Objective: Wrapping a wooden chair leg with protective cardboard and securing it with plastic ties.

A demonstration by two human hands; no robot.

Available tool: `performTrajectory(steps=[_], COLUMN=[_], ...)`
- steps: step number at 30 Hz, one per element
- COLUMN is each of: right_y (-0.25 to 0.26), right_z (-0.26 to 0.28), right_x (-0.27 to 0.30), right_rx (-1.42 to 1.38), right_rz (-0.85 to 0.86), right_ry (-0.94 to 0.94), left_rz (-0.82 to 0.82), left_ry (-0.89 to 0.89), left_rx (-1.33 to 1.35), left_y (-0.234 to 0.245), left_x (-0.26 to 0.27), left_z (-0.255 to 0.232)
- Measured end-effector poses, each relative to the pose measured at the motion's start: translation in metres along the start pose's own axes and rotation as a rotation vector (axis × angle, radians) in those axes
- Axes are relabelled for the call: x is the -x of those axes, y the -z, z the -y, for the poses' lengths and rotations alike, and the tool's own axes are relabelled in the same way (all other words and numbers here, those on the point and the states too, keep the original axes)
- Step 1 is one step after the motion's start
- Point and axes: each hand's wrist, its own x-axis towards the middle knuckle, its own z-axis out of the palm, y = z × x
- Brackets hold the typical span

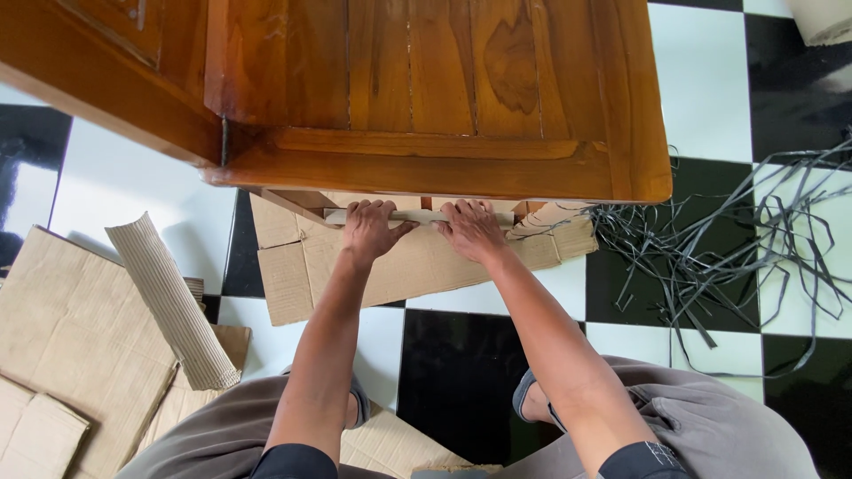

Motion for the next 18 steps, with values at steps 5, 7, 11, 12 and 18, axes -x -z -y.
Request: performTrajectory(steps=[5, 7, 11, 12, 18], right_y=[0.004, 0.008, 0.013, 0.015, -0.004], right_z=[0.0, 0.001, 0.003, 0.003, -0.007], right_x=[0.012, 0.017, 0.031, 0.034, 0.048], right_rx=[0.032, 0.042, 0.032, 0.023, -0.005], right_rz=[-0.016, -0.022, 0.031, 0.044, 0.211], right_ry=[0.019, 0.021, 0.02, 0.018, -0.029], left_rz=[0.064, 0.073, 0.071, 0.075, 0.028], left_ry=[0.038, 0.05, 0.086, 0.104, 0.144], left_rx=[-0.019, -0.02, -0.018, -0.018, 0.011], left_y=[-0.008, -0.006, -0.006, -0.006, -0.011], left_x=[0.007, 0.013, 0.03, 0.033, 0.063], left_z=[-0.006, -0.012, -0.024, -0.027, -0.044])
